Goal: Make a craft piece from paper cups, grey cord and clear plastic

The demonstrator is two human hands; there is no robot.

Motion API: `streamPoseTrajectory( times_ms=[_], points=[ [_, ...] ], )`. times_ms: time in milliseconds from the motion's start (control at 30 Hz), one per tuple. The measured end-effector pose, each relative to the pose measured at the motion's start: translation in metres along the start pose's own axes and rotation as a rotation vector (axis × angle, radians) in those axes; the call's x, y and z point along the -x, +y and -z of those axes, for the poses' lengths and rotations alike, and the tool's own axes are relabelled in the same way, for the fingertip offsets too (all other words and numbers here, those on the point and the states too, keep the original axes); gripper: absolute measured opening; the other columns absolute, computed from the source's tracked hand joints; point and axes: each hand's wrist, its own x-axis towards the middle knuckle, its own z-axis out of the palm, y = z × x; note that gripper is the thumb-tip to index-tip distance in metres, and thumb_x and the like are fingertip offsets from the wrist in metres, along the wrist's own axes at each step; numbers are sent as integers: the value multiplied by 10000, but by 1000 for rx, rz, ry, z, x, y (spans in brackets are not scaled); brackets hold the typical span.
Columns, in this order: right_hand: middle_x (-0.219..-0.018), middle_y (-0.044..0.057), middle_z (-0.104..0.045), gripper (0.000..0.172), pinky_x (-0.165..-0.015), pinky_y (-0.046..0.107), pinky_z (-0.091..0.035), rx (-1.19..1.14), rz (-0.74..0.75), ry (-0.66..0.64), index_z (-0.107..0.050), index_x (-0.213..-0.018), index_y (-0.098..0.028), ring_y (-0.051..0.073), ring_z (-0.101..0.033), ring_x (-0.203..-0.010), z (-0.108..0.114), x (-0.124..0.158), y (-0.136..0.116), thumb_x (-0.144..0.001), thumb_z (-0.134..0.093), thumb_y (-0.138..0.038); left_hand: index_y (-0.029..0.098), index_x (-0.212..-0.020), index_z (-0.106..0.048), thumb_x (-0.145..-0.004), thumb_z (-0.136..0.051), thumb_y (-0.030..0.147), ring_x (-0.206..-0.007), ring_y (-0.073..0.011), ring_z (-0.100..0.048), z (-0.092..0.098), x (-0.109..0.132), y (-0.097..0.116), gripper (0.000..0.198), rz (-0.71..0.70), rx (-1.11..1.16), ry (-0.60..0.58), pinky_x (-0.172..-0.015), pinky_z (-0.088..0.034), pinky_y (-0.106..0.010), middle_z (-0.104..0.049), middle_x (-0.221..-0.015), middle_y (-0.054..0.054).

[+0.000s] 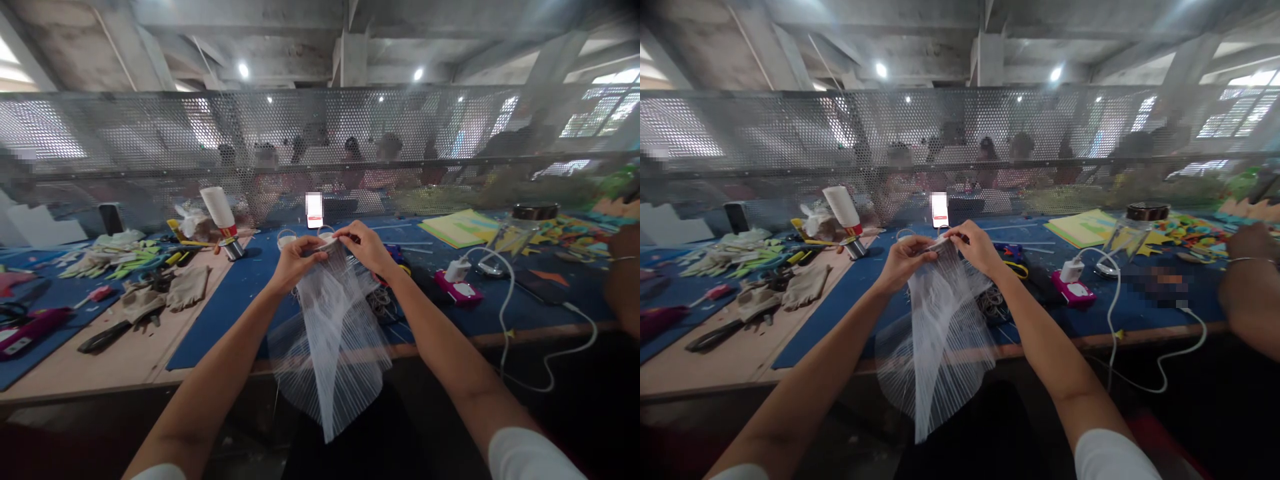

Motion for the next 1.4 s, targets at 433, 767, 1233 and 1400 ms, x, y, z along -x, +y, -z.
streamPoseTrajectory(
  times_ms=[433,767,1233,1400],
  points=[
    [-771,-14,-586,310,-665,284,-395,-266,-135,-290,-660,-938,-200,131,-518,-671,6,2,3,-942,-633,-510,165,-968,-752,-739,-851,364,-910,-205,-702,0,-1,2,318,24,-42,-74,-874,-538,-338,-766,-962,-74],
    [-704,-38,-461,369,-574,261,-301,-466,-221,-367,-615,-873,-207,109,-405,-624,24,1,7,-903,-673,-570,175,-917,-762,-730,-871,341,-1097,-226,-646,12,-3,16,272,-70,-28,-133,-888,-499,-313,-719,-1156,-106],
    [-724,-33,-447,349,-587,265,-317,-520,-248,-369,-611,-870,-204,106,-383,-636,33,2,15,-921,-668,-544,143,-1031,-727,-691,-884,266,-734,-114,-626,15,-4,15,394,93,104,-144,-711,-507,-249,-690,-833,-21],
    [-721,-33,-447,368,-579,254,-330,-543,-267,-409,-609,-884,-205,107,-394,-640,35,4,25,-918,-665,-568,151,-1016,-760,-761,-838,324,-741,-119,-626,20,-4,15,317,45,65,-117,-699,-503,-242,-706,-840,-33]
  ],
)
